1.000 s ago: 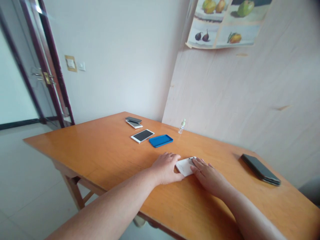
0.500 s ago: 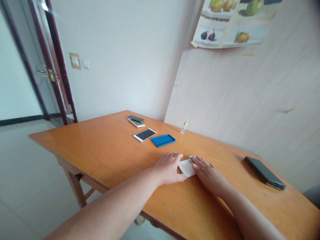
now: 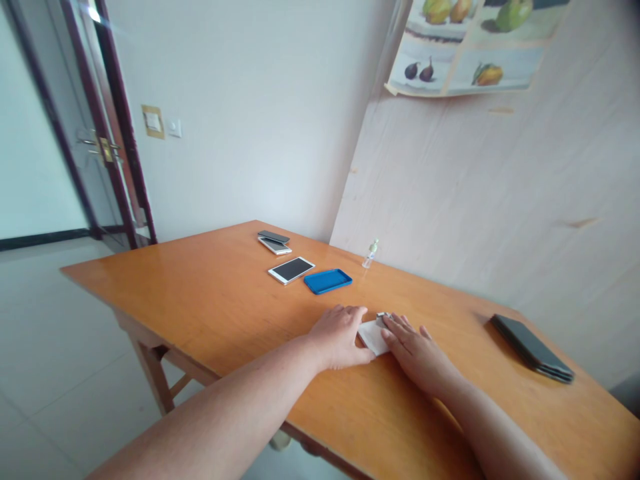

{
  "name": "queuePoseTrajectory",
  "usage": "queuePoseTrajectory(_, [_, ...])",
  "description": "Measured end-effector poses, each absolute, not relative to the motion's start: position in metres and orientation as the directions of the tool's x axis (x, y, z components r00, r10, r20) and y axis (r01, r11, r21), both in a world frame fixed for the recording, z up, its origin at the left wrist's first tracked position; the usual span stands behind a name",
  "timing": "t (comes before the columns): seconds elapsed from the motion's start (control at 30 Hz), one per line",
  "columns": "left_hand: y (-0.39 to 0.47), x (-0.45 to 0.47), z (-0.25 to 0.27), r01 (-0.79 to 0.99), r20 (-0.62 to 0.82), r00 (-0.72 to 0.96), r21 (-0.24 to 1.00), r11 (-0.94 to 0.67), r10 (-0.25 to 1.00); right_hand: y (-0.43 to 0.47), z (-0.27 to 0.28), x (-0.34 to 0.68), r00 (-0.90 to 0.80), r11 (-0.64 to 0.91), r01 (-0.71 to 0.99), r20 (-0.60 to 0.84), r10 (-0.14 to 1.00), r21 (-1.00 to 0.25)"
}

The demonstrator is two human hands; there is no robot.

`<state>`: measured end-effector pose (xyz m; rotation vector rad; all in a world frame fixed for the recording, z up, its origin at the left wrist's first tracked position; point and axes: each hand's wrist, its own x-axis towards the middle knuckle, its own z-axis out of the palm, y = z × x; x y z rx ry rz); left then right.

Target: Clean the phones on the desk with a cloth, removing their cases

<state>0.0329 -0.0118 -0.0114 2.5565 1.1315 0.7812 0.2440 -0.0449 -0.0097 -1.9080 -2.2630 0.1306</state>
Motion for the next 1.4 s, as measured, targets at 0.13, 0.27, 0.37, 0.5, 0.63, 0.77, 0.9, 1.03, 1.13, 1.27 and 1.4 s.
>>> queuePoseTrajectory(0.13, [-0.012, 0.033, -0.011, 0.622, 0.372, 0.562, 0.398, -0.674, 0.739, -0.057, -0.002, 0.222, -0.39, 0.395, 0.887, 0.068, 0.918, -0.241])
queuePoseTrajectory(0.27, [-0.012, 0.033, -0.012, 0.609, 0.378, 0.557, 0.419, -0.673, 0.739, -0.046, -0.006, 0.237, -0.238, 0.246, 0.954, 0.067, 0.969, -0.173])
queuePoseTrajectory(0.37, [-0.011, 0.033, -0.014, 0.608, 0.376, 0.557, 0.422, -0.672, 0.74, -0.039, -0.012, 0.255, -0.082, 0.09, 0.989, 0.074, 0.994, -0.121])
queuePoseTrajectory(0.5, [-0.01, 0.033, -0.013, 0.611, 0.376, 0.56, 0.414, -0.675, 0.738, -0.051, -0.01, 0.242, -0.168, 0.18, 0.971, 0.089, 0.982, -0.159])
queuePoseTrajectory(0.63, [-0.01, 0.032, -0.011, 0.625, 0.354, 0.574, 0.392, -0.675, 0.738, -0.068, 0.001, 0.216, -0.404, 0.409, 0.881, 0.069, 0.912, -0.237])
queuePoseTrajectory(0.77, [-0.011, 0.033, -0.013, 0.624, 0.356, 0.561, 0.411, -0.665, 0.747, -0.06, 0.0, 0.233, -0.317, 0.323, 0.928, 0.061, 0.946, -0.185])
queuePoseTrajectory(0.9, [-0.011, 0.033, -0.014, 0.607, 0.367, 0.559, 0.429, -0.669, 0.743, -0.051, -0.011, 0.259, -0.127, 0.135, 0.987, 0.09, 0.988, -0.088])
queuePoseTrajectory(1.03, [-0.01, 0.031, -0.01, 0.606, 0.357, 0.579, 0.413, -0.68, 0.733, -0.068, -0.007, 0.235, -0.193, 0.208, 0.97, 0.121, 0.974, -0.123])
queuePoseTrajectory(1.13, [-0.01, 0.031, -0.007, 0.617, 0.326, 0.589, 0.409, -0.672, 0.739, -0.083, 0.004, 0.212, -0.295, 0.297, 0.935, 0.038, 0.955, -0.195])
queuePoseTrajectory(1.27, [-0.011, 0.032, -0.008, 0.62, 0.334, 0.573, 0.421, -0.663, 0.748, -0.079, 0.011, 0.225, -0.254, 0.258, 0.943, 0.043, 0.966, -0.211])
queuePoseTrajectory(1.4, [-0.011, 0.032, -0.012, 0.616, 0.366, 0.56, 0.417, -0.669, 0.744, -0.063, 0.005, 0.254, -0.127, 0.137, 0.979, 0.071, 0.989, -0.15])
